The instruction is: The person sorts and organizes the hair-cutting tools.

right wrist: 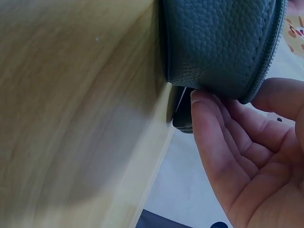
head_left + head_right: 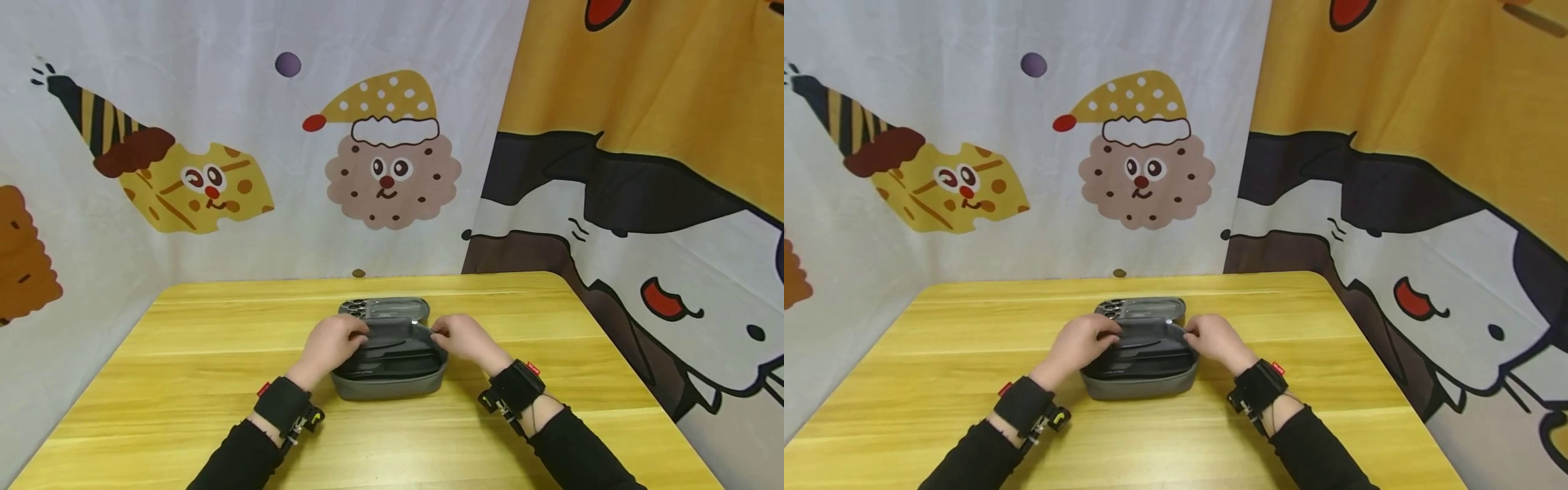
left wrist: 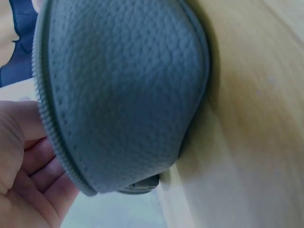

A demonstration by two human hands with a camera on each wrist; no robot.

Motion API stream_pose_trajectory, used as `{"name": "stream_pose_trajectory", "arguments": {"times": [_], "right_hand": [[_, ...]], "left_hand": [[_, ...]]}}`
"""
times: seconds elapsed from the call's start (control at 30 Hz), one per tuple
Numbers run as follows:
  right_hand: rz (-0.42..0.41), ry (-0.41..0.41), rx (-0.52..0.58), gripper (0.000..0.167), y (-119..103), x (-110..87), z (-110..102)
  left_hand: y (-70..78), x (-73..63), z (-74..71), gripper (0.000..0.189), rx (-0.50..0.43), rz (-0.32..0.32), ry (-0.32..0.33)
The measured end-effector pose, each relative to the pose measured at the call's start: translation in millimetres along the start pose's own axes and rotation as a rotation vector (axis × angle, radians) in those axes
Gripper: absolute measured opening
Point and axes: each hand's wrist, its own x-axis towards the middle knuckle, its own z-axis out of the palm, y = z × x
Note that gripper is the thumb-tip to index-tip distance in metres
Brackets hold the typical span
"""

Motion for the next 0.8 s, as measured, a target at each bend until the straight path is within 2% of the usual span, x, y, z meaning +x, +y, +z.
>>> {"name": "stream_pose_trajectory", "arguments": {"times": [0.23, 0.5, 0.6, 0.63, 0.73, 0.8], "right_hand": [[0.037, -0.005, 0.062, 0.017, 4, 2.4, -3], [0.088, 0.021, 0.145, 0.024, 8, 8.4, -6], [0.117, 0.036, 0.194, 0.026, 10, 11.2, -6], [0.127, 0.039, 0.213, 0.027, 11, 11.9, -6], [0.156, 0.035, 0.273, 0.031, 13, 14.4, -6], [0.167, 0.029, 0.296, 0.033, 16, 15.9, -6]], "left_hand": [[-4.0, -0.9, -9.8, 0.014, -0.038, -0.056, 0.039], [-18.4, 2.8, -16.7, 0.014, -0.086, -0.111, 0.103], [-25.4, 3.5, -17.6, 0.015, -0.141, -0.168, 0.092], [-39.8, 3.0, -7.5, 0.013, -0.136, -0.161, 0.113], [-45.7, 2.4, -7.5, 0.014, -0.176, -0.217, 0.12], [-51.1, 1.7, -5.1, 0.016, -0.183, -0.232, 0.141]]}}
